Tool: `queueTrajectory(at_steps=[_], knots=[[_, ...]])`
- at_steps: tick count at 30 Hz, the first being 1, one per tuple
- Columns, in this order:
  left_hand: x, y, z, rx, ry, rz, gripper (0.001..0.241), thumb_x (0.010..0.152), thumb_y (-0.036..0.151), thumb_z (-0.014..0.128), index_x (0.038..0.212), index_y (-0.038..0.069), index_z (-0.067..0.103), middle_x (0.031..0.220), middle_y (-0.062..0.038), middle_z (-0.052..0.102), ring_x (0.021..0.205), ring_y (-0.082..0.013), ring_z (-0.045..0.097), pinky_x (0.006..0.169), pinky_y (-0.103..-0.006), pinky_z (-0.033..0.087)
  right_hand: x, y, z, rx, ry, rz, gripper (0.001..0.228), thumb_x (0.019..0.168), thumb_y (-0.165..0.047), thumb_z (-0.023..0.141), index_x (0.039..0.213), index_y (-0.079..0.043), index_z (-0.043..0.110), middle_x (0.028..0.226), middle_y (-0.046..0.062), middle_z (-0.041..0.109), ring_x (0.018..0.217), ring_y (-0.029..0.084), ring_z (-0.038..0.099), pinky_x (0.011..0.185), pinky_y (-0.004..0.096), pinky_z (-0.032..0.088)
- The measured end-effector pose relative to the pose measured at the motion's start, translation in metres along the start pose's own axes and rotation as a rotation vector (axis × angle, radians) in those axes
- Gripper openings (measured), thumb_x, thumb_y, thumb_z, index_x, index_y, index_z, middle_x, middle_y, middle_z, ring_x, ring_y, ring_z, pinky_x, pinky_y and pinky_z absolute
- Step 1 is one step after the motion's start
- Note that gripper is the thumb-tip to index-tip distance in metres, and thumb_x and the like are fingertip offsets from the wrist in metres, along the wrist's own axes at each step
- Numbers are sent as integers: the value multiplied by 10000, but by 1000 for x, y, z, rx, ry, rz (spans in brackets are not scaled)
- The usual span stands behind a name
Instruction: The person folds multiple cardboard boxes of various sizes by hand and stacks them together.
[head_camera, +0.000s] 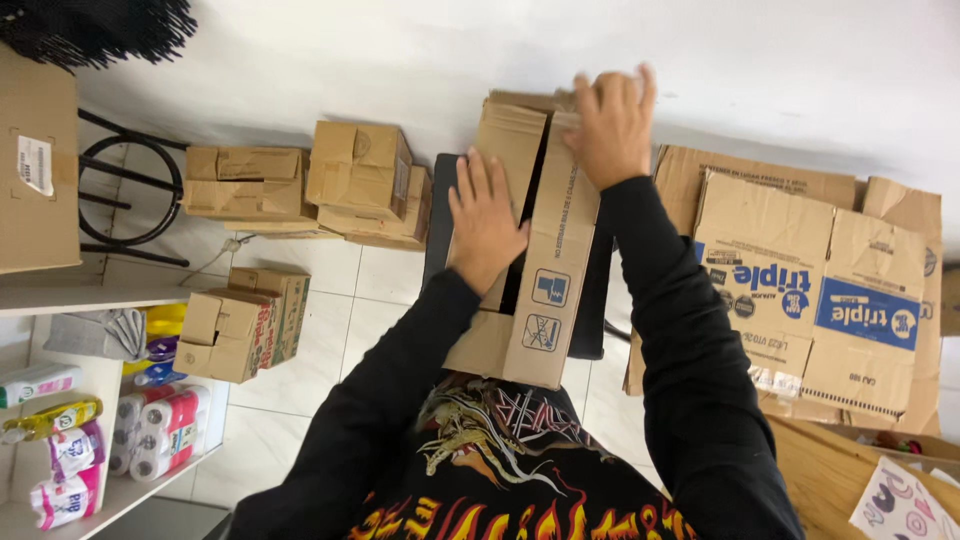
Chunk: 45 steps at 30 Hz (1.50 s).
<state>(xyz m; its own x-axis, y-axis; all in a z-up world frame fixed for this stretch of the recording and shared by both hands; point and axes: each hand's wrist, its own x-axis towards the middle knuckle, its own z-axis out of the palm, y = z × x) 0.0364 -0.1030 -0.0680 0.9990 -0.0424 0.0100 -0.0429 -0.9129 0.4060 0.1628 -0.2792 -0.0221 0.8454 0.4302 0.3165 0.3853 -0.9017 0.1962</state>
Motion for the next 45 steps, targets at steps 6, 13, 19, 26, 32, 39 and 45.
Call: queueTrajectory(at_steps=[6,13,19,26,32,39,45], knots=[[57,4,24,44,114,-122,915,729,404,821,1445,-30,450,1607,-320,215,1447,-497,296,1116,-624,366,-10,-27,9,-118,194,-204,169,984,-324,650,926,-188,568,934,-5,562,876,167,638,904,356,492],[45,-14,46,-87,365,-29,807,766,392,674,1439,-20,507,1464,-328,475,1272,-517,540,999,-566,505,-21,-22,35,15,430,-153,150,1027,-207,564,877,-194,567,824,-30,592,667,130,657,648,232,562],[35,-29,34,-544,323,-125,655,884,268,569,1459,-40,506,1412,-296,563,1313,-471,545,1068,-556,462,-26,-22,12,165,508,-134,208,1018,-256,584,824,-182,567,935,-45,680,736,171,708,667,259,564],[34,-34,27,-627,341,-175,601,923,270,564,1464,11,520,1350,-277,610,1269,-466,583,986,-600,512,-33,-14,23,262,421,-190,147,953,-215,610,813,-169,605,991,-32,703,842,203,715,737,288,571],[34,-31,27,-545,342,-82,526,956,284,579,1422,41,564,1364,-275,589,1289,-488,548,997,-619,500,-49,-12,43,393,283,-307,279,924,-379,647,908,-100,658,1194,61,704,1137,262,684,1031,397,499],[6,-63,-16,-210,-166,172,778,948,565,651,1554,152,391,1632,-271,197,1490,-525,190,1089,-614,437,-137,-25,34,953,53,182,580,1043,-457,491,1485,-92,403,1578,205,312,1494,385,238,1226,564,171],[-72,-104,16,-966,-384,-130,986,935,334,731,1641,76,93,1668,-289,97,1538,-452,119,1246,-578,155,-260,-66,42,1652,-188,612,705,1080,-292,395,1655,-118,27,1717,184,-7,1575,341,-9,1272,529,3]])
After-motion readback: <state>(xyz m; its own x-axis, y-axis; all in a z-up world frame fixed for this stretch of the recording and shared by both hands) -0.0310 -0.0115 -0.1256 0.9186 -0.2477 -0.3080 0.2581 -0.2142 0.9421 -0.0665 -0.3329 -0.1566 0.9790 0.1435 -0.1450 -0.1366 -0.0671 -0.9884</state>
